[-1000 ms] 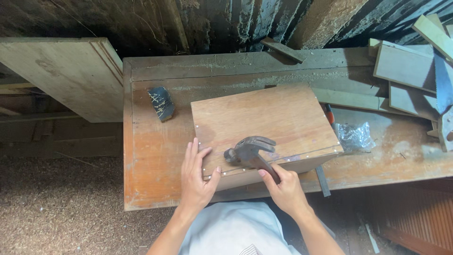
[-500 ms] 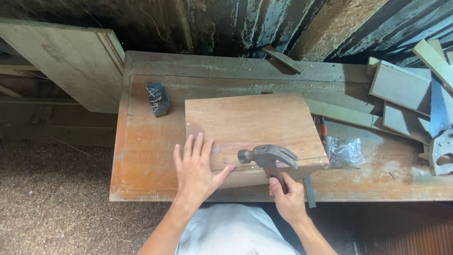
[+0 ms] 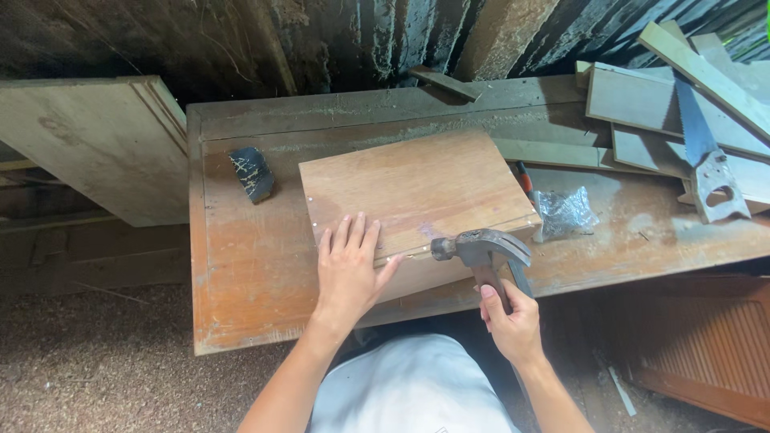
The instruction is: The person hammers nails into a wooden box using a hammer, then flips the box and uses a ruler and pencil to mark measurements on the wood. The person handles the box, hammer, ruler, and pencil throughout the task.
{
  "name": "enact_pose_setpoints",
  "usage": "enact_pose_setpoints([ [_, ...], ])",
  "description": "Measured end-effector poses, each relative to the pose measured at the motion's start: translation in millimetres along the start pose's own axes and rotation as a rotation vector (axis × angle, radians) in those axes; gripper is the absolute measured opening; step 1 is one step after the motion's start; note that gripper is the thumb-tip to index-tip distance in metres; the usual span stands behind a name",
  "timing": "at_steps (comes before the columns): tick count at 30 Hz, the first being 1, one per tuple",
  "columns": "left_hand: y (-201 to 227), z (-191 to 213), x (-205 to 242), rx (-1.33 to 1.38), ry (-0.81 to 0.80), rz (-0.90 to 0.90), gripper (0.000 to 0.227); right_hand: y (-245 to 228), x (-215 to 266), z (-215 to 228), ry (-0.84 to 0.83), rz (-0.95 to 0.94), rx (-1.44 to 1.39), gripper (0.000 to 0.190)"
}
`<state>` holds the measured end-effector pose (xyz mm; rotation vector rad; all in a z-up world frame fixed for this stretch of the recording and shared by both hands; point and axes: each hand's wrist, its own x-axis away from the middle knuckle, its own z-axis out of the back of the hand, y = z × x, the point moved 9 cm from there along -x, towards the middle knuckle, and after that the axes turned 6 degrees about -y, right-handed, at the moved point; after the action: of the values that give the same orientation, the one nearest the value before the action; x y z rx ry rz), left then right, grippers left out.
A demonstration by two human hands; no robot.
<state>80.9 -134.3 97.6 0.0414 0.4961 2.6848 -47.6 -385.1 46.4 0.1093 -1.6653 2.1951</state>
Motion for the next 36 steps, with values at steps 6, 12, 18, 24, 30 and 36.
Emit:
enact_pose_setpoints([
  [6, 7.8, 1.5, 7.2, -0.001, 0.101, 0.015, 0.073, 6.6, 15.7, -1.0, 0.020, -0.056, 0.035, 0.032],
  [12, 14.4, 2.3, 13.8, 0.013, 0.172, 0.022, 0.064, -6.2, 21.9, 0.7, -0.002, 0.045, 0.160, 0.029],
  [18, 14.2, -0.1, 9.1, 0.018, 0.122, 0.106, 0.067, -7.8, 21.1, 1.9, -0.078, 0.033, 0.211, 0.032],
  [24, 3.3, -12.5, -2.5, 0.062, -0.124, 0.268, 0.078, -2.5, 14.9, 25.4, -0.085, 0.030, 0.236, 0.029],
  [30, 3.1, -11.1, -4.8, -0.018, -0.169, 0.340, 0.080, 14.3, -15.8, 59.4, -0.157, 0.026, 0.230, 0.029],
  [36, 20.6, 10.3, 2.4, 0.023, 0.058, 0.279, 0.070, 23.2, -45.2, 94.2, -0.292, 0.032, 0.259, 0.029],
])
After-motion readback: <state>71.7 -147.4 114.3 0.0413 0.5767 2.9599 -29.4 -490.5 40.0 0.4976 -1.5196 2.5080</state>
